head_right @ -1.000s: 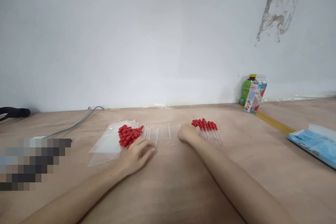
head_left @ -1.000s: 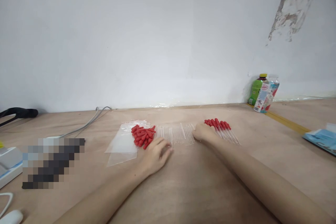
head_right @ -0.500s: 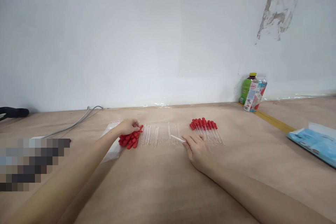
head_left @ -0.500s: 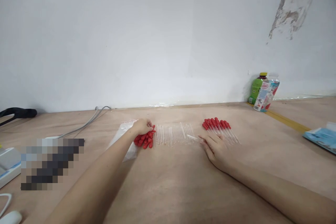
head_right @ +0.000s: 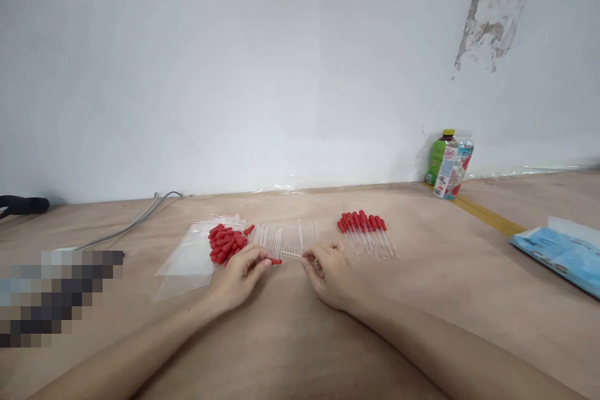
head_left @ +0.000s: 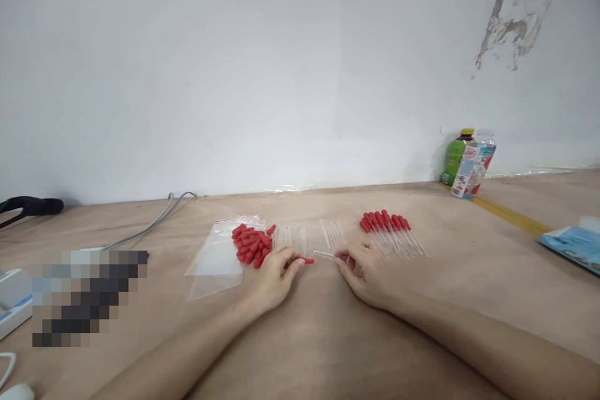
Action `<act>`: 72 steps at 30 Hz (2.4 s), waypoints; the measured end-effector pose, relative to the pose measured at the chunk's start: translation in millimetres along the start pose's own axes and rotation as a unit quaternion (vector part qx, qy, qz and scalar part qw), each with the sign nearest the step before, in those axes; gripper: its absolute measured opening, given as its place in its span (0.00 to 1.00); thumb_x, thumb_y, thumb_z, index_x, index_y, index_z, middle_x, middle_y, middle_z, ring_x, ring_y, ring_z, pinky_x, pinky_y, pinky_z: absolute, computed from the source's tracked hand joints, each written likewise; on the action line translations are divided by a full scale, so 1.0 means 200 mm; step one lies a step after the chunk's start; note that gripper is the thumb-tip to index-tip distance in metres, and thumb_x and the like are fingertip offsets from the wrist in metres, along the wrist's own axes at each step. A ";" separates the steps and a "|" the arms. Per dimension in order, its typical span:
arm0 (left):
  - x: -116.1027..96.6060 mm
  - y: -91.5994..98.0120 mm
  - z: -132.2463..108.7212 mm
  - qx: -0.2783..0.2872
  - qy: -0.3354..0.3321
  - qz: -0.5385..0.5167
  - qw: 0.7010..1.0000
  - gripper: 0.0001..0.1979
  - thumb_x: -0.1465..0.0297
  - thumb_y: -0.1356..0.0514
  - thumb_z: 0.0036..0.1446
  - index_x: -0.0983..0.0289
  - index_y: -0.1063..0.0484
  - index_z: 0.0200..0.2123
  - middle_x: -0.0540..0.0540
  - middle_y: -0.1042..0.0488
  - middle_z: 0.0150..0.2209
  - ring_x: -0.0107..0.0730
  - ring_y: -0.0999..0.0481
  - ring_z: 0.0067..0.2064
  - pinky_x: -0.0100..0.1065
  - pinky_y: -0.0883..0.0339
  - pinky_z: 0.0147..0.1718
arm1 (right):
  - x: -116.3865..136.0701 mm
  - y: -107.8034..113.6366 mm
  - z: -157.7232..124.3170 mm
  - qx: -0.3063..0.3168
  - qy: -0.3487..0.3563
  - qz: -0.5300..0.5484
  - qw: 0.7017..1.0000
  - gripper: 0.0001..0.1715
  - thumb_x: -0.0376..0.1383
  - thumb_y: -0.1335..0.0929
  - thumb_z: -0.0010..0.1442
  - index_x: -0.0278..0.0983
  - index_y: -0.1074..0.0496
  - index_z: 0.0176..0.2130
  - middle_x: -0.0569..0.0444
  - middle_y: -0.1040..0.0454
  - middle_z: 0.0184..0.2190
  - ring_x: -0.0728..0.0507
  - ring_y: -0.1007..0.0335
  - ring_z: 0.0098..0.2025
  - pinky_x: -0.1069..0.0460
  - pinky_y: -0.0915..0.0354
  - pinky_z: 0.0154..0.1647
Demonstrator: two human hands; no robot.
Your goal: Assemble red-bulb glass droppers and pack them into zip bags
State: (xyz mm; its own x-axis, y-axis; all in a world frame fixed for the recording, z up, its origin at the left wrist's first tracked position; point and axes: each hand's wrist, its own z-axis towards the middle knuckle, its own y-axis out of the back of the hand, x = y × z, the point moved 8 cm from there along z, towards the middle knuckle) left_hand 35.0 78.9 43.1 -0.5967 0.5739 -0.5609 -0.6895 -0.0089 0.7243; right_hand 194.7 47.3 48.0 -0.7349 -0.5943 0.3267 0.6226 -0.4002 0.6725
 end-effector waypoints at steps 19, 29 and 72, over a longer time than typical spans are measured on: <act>0.13 -0.16 -0.06 0.013 0.113 -0.298 0.948 0.14 0.60 0.48 0.56 0.68 0.36 0.32 0.55 0.28 0.28 0.32 0.25 0.30 0.33 0.31 0.32 | 0.05 -0.01 -0.03 0.016 -0.001 0.001 1.000 0.09 0.36 0.40 0.56 0.37 0.32 0.30 0.57 0.33 0.18 0.51 0.40 0.21 0.52 0.48 0.32; 0.11 -0.16 -0.07 0.021 0.105 -0.297 0.949 0.14 0.62 0.45 0.54 0.68 0.35 0.35 0.55 0.28 0.30 0.32 0.25 0.32 0.33 0.31 0.33 | 0.05 -0.05 -0.03 0.033 0.015 0.024 0.999 0.09 0.35 0.40 0.57 0.36 0.32 0.32 0.58 0.32 0.20 0.51 0.39 0.23 0.51 0.47 0.33; -0.07 -0.14 -0.11 0.087 -0.032 -0.069 0.993 0.12 0.66 0.49 0.57 0.65 0.29 0.33 0.51 0.30 0.23 0.27 0.31 0.24 0.25 0.38 0.24 | 0.11 -0.04 -0.04 0.100 0.127 -0.019 0.987 0.13 0.33 0.43 0.59 0.37 0.32 0.30 0.57 0.30 0.23 0.51 0.40 0.24 0.51 0.54 0.34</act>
State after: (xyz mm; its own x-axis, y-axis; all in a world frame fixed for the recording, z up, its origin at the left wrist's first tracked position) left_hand 53.3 53.9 21.3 -0.4703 0.6106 -0.6371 -0.6781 0.2120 0.7038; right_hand 175.3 32.9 44.0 -0.6504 -0.7469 0.1383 0.5113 -0.2958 0.8068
